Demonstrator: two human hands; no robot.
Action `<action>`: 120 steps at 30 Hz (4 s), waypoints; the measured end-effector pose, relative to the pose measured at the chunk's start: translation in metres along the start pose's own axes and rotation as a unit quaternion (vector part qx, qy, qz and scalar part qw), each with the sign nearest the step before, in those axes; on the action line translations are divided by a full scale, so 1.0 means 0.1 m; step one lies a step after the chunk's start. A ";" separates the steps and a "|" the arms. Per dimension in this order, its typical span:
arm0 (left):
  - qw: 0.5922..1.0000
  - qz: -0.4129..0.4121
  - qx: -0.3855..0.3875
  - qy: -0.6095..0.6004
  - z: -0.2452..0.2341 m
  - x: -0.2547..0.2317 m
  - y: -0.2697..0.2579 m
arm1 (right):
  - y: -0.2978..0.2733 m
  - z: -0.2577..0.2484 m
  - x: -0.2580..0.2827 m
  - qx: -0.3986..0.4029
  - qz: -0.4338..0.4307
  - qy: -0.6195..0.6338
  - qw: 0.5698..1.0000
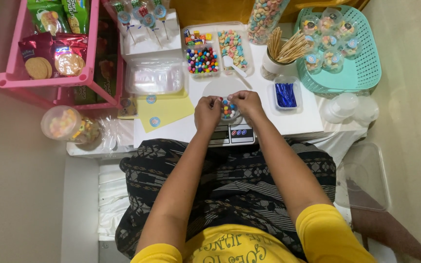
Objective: Portioning small candies into a container on a digital scale for packaging using a spoon and fingers.
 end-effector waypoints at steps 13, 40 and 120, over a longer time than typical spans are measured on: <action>0.959 0.248 0.081 0.107 -0.48 0.00 -0.16 | -0.52 -0.44 0.39 0.133 -0.241 -0.132 0.952; 0.944 0.230 0.147 0.185 -0.49 -0.03 -0.14 | -0.46 -0.55 0.34 0.169 -0.227 -0.193 0.939; 0.907 0.015 -0.246 0.340 -1.21 1.27 0.15 | -0.67 -0.44 -0.54 -0.101 -0.247 -0.161 0.950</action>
Point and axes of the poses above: each hand's wrist, its own y-axis towards the middle knuckle, its own z-axis out of the palm, x = y × z, the point moved 2 cm from there along y, towards the middle knuckle, and after that the axes turned 7 degrees about -z, right-handed, at the moved point
